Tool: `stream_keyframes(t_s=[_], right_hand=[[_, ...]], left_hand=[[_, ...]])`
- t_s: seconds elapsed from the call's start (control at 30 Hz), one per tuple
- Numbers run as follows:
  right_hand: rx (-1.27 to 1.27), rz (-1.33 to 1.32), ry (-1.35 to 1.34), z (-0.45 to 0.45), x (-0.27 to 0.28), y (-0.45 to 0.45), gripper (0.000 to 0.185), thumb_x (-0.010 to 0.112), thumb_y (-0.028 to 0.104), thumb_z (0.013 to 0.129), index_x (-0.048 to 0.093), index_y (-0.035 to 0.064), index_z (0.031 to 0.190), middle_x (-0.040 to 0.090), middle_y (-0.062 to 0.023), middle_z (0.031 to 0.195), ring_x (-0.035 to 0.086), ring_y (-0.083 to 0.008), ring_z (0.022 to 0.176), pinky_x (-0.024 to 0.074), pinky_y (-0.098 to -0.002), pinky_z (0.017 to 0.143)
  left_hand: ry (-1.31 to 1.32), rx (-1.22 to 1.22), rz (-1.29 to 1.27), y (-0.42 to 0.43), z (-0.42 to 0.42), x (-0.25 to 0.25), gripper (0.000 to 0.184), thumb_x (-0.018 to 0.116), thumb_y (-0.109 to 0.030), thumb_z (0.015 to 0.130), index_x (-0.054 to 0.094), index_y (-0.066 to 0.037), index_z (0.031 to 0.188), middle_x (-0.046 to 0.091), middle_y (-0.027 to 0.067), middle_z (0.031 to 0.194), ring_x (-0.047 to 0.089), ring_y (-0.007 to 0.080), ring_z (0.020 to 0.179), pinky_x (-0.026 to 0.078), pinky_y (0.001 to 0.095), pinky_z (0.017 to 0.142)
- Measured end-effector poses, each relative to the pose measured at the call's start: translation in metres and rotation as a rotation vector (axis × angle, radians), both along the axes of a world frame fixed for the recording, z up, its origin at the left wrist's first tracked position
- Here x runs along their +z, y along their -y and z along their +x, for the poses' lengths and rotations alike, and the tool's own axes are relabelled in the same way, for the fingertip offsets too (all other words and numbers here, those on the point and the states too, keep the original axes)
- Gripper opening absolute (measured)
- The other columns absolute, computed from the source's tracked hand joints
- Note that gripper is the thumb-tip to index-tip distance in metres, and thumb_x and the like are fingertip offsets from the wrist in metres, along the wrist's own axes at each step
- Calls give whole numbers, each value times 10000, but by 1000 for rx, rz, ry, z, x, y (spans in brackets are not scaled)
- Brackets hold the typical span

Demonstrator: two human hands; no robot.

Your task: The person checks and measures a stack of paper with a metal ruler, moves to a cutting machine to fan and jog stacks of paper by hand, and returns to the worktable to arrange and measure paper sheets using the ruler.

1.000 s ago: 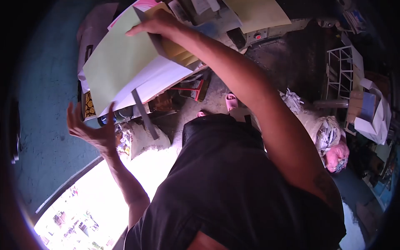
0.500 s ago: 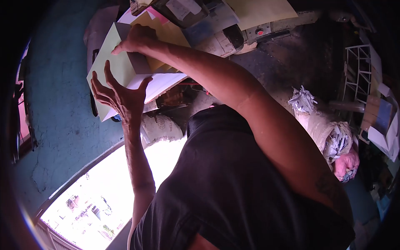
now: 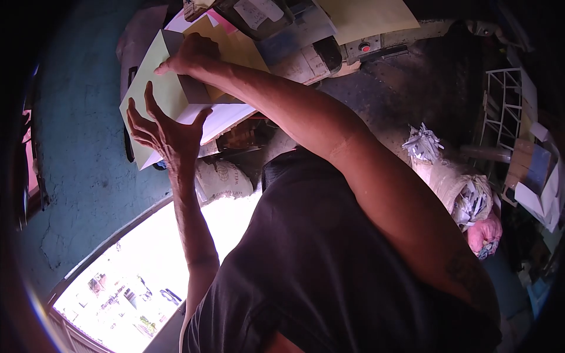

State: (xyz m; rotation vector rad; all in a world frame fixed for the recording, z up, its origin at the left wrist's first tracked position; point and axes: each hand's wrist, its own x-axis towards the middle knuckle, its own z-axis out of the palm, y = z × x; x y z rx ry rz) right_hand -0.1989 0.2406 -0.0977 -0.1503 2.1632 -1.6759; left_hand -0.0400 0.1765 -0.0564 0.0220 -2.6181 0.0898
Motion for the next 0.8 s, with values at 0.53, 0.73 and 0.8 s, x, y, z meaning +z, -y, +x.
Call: stream_keyframes(t_s=[0.53,0.73,0.8], right_hand=[[-103,-58,-7,-2,-9,7,723,932,397,532,679,-66,1027,700,-176,1050,693,-228,913,544,-331,802],[-90,-166,-68,-16,-28,18,673,935,311,565,677,-53,1068,706,-152,1037,689,-214,895,546,-326,794],[-83,-198,-92,-18,-32,20,658,936,283,576,676,-48,1082,708,-144,1032,688,-210,888,547,-325,792]], left_hand=[[-61,-5,42,15,10,-13,1155,940,-429,493,347,-299,1475,133,190,1549,95,434,1435,157,742,1030],[-84,-10,150,16,10,-13,1141,943,-355,498,349,-288,1470,145,193,1529,108,442,1423,173,742,1012],[-108,13,105,19,10,-16,1165,944,-458,462,368,-249,1453,209,231,1504,151,424,1413,190,672,1023]])
